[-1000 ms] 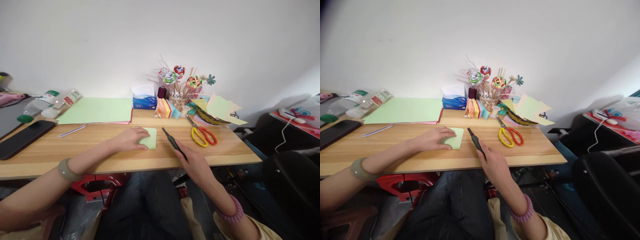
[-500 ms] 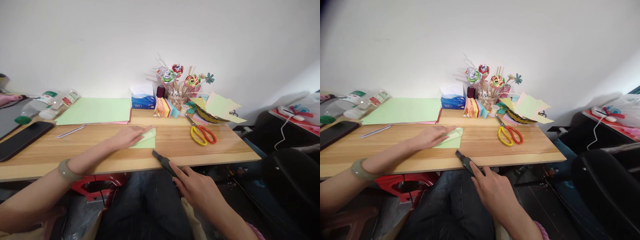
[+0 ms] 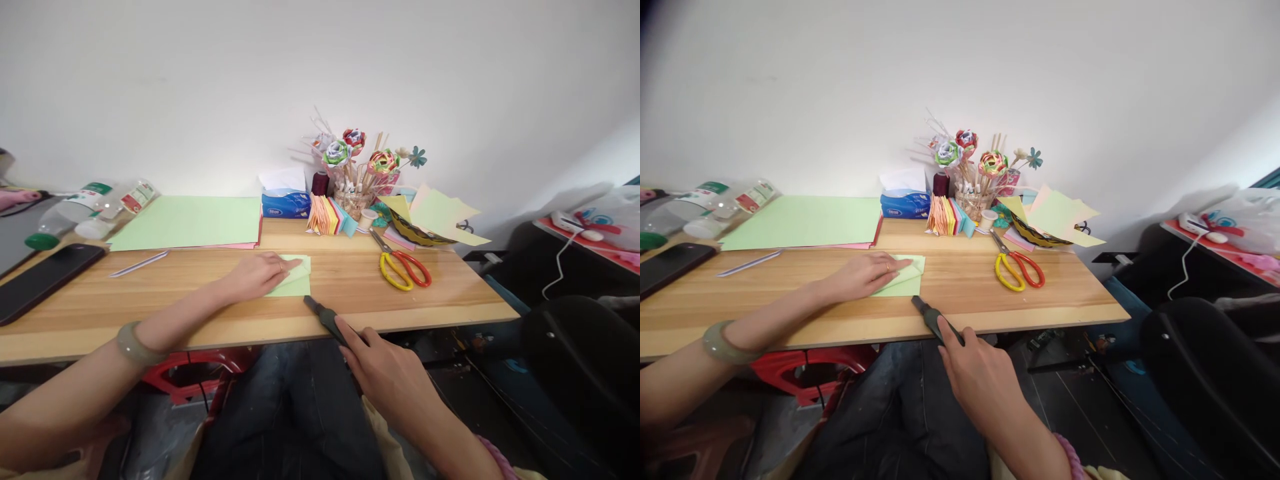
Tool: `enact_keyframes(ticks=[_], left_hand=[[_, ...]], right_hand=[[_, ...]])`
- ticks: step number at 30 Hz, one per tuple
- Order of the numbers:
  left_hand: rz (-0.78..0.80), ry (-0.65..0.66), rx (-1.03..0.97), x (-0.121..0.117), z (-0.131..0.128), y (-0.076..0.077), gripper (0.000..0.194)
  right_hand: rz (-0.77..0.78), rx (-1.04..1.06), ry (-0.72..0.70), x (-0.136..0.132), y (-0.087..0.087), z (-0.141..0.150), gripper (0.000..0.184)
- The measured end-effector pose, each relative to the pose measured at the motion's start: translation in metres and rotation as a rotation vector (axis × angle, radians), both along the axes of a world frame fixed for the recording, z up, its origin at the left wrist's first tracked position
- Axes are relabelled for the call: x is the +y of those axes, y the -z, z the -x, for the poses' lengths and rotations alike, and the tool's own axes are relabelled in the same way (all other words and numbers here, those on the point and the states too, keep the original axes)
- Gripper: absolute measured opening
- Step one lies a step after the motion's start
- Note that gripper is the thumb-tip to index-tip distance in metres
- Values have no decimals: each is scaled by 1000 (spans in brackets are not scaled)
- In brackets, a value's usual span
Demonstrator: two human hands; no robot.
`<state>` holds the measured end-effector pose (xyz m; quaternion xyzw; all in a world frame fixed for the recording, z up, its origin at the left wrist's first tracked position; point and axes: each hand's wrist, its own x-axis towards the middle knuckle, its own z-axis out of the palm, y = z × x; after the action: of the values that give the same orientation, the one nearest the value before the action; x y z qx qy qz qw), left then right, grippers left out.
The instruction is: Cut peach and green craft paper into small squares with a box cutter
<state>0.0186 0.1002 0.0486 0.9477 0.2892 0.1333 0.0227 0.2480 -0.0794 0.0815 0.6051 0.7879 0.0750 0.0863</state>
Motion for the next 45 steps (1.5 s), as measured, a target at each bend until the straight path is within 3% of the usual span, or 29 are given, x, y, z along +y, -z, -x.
enact_keyframes(ticks=[6, 13, 28, 35, 40, 45], left_hand=[[4, -138, -7, 3, -4, -1, 52], [-38, -69, 59, 4, -6, 8, 43], [-21, -52, 88, 8, 0, 23, 53], [28, -61, 137, 6, -1, 13, 59], [70, -82, 189, 1, -6, -1, 88], [62, -100, 224, -3, -10, -9, 60]], right_hand=[[23, 29, 37, 5, 0, 8, 44], [42, 33, 78, 10, -3, 14, 44], [57, 25, 94, 8, -5, 12, 45], [59, 40, 107, 10, -6, 13, 45], [79, 52, 112, 10, -8, 12, 44], [101, 83, 119, 10, -11, 12, 44]])
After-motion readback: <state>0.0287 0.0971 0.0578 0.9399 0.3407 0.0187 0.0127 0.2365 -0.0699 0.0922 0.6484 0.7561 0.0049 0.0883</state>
